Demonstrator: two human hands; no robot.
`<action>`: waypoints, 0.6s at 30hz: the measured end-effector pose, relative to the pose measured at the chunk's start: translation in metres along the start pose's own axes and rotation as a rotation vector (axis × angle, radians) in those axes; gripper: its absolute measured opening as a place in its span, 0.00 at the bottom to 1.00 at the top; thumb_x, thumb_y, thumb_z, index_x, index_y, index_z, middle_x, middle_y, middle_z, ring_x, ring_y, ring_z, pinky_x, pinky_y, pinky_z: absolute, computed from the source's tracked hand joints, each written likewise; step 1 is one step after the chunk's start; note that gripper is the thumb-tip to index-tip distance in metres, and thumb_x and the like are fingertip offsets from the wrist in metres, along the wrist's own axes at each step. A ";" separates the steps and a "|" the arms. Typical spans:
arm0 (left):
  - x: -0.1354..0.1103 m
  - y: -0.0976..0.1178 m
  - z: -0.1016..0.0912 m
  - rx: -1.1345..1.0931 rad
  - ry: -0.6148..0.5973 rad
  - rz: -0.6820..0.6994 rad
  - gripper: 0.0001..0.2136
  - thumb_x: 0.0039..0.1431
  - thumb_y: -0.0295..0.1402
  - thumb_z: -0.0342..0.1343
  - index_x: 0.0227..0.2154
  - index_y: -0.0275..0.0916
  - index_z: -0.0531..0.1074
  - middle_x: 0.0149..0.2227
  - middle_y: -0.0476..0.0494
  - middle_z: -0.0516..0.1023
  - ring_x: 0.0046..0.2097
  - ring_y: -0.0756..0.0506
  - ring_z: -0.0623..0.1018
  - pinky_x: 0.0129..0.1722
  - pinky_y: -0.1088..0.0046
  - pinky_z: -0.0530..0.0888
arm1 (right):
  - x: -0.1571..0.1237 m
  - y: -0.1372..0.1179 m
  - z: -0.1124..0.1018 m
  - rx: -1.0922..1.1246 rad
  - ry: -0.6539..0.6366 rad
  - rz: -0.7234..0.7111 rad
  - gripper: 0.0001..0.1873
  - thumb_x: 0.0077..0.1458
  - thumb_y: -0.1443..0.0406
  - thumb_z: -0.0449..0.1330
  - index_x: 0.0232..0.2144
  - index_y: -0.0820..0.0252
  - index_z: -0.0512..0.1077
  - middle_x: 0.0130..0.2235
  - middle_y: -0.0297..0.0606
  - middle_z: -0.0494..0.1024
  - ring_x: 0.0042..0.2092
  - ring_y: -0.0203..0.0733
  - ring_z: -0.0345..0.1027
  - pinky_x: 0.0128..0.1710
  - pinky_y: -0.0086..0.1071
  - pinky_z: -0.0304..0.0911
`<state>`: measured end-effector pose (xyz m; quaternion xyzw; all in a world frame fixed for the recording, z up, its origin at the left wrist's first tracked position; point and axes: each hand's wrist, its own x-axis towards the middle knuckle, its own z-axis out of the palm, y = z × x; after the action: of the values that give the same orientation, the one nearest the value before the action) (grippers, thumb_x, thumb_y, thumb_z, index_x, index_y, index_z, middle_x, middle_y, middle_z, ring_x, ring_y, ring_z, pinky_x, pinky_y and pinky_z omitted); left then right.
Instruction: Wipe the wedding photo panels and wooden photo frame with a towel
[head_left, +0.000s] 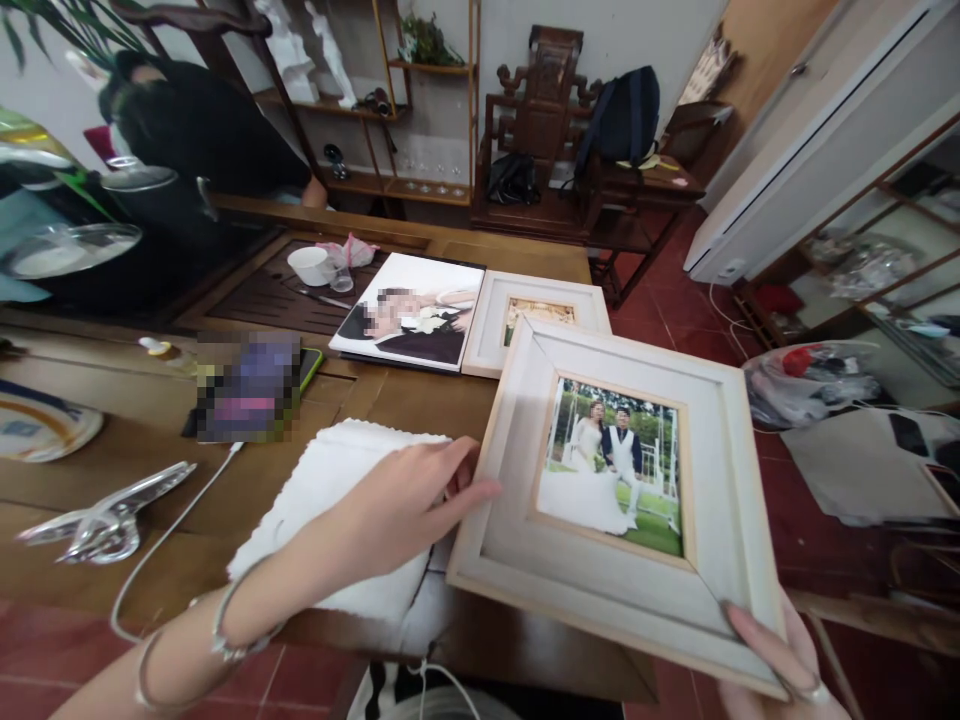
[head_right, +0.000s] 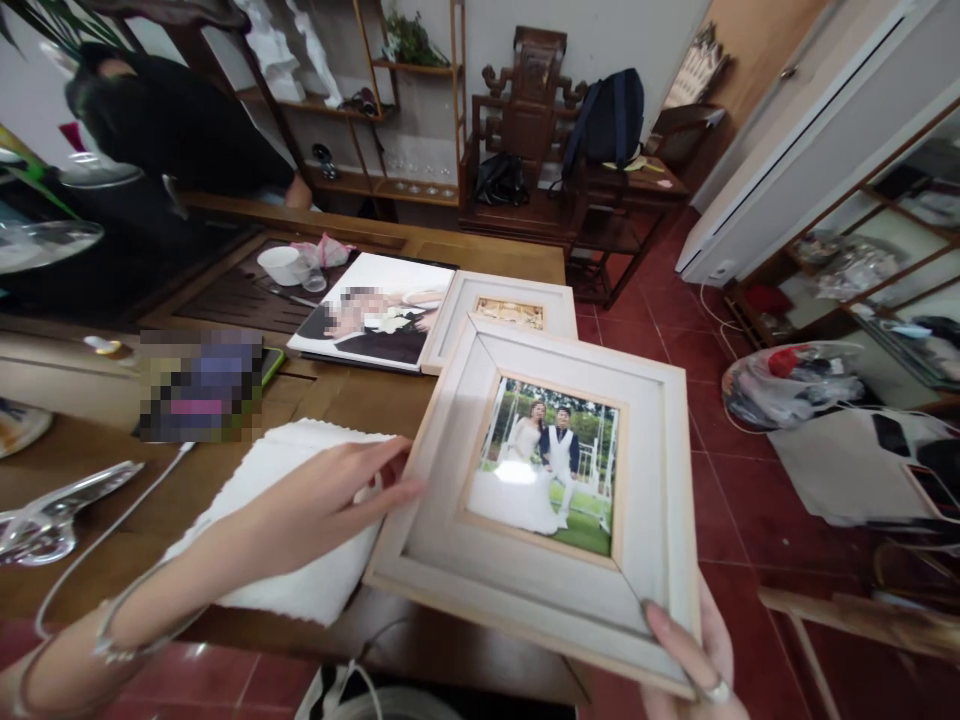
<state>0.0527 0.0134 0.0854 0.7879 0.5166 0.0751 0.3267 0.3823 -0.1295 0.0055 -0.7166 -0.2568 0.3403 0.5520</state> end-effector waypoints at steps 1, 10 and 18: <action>0.006 -0.003 -0.005 0.018 0.041 0.020 0.17 0.68 0.47 0.41 0.36 0.41 0.68 0.33 0.45 0.77 0.34 0.42 0.76 0.34 0.67 0.69 | 0.002 -0.004 0.006 -0.019 0.068 -0.049 0.16 0.46 0.63 0.67 0.41 0.49 0.78 0.53 0.31 0.78 0.57 0.56 0.69 0.51 0.45 0.73; 0.069 -0.114 -0.057 0.296 0.507 -0.003 0.18 0.63 0.42 0.46 0.46 0.34 0.72 0.49 0.35 0.73 0.53 0.37 0.73 0.56 0.60 0.68 | 0.078 -0.072 0.062 0.321 -0.056 0.027 0.23 0.37 0.68 0.68 0.41 0.51 0.77 0.42 0.32 0.82 0.47 0.49 0.75 0.53 0.47 0.71; 0.105 -0.178 -0.088 0.317 0.534 -0.564 0.33 0.54 0.58 0.53 0.48 0.31 0.69 0.52 0.24 0.70 0.53 0.28 0.72 0.48 0.57 0.71 | 0.168 -0.111 0.155 0.428 -0.301 0.013 0.20 0.33 0.75 0.61 0.33 0.55 0.74 0.35 0.30 0.80 0.41 0.38 0.75 0.40 0.29 0.73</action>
<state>-0.0758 0.1871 0.0251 0.6091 0.7837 0.1038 0.0638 0.3707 0.1194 0.0538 -0.5263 -0.2536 0.4934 0.6444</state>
